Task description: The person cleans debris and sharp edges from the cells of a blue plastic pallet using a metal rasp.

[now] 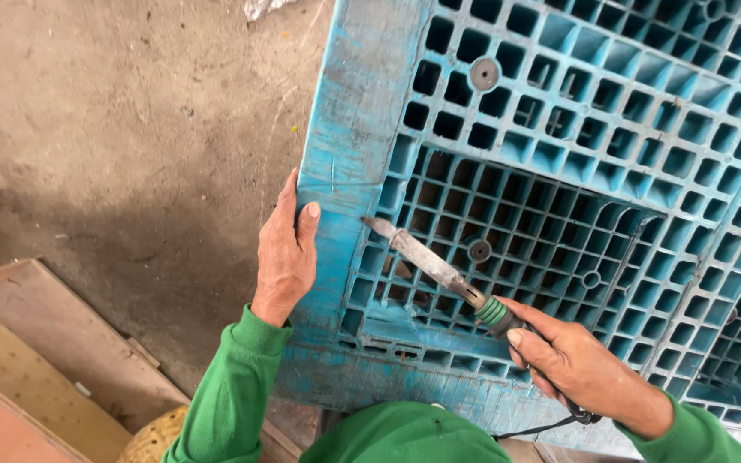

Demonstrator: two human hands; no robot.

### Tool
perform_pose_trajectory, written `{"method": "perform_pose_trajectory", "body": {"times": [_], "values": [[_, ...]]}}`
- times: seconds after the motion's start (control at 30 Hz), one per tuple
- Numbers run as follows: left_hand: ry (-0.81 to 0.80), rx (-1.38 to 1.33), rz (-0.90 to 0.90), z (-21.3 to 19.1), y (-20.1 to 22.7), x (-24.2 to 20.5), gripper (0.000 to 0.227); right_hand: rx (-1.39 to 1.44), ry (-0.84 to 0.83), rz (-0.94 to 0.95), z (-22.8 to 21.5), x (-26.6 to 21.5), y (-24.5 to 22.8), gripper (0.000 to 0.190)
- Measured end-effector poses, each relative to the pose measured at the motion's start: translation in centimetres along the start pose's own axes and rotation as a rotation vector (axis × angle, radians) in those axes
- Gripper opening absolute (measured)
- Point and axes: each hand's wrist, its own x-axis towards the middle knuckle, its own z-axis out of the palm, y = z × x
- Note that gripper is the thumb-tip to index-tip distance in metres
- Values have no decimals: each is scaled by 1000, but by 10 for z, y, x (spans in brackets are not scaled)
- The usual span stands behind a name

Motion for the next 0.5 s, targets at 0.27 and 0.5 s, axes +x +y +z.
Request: {"method": "perform_pose_trajectory", "body": {"times": [0.27,0.5], "values": [[-19,-8,-110,4,-4,2,58,49,-57,-118,7,1,11,67],[-2,-19,-58,3,-6,-1,58,129,-38,-129,13,7,26,66]]}}
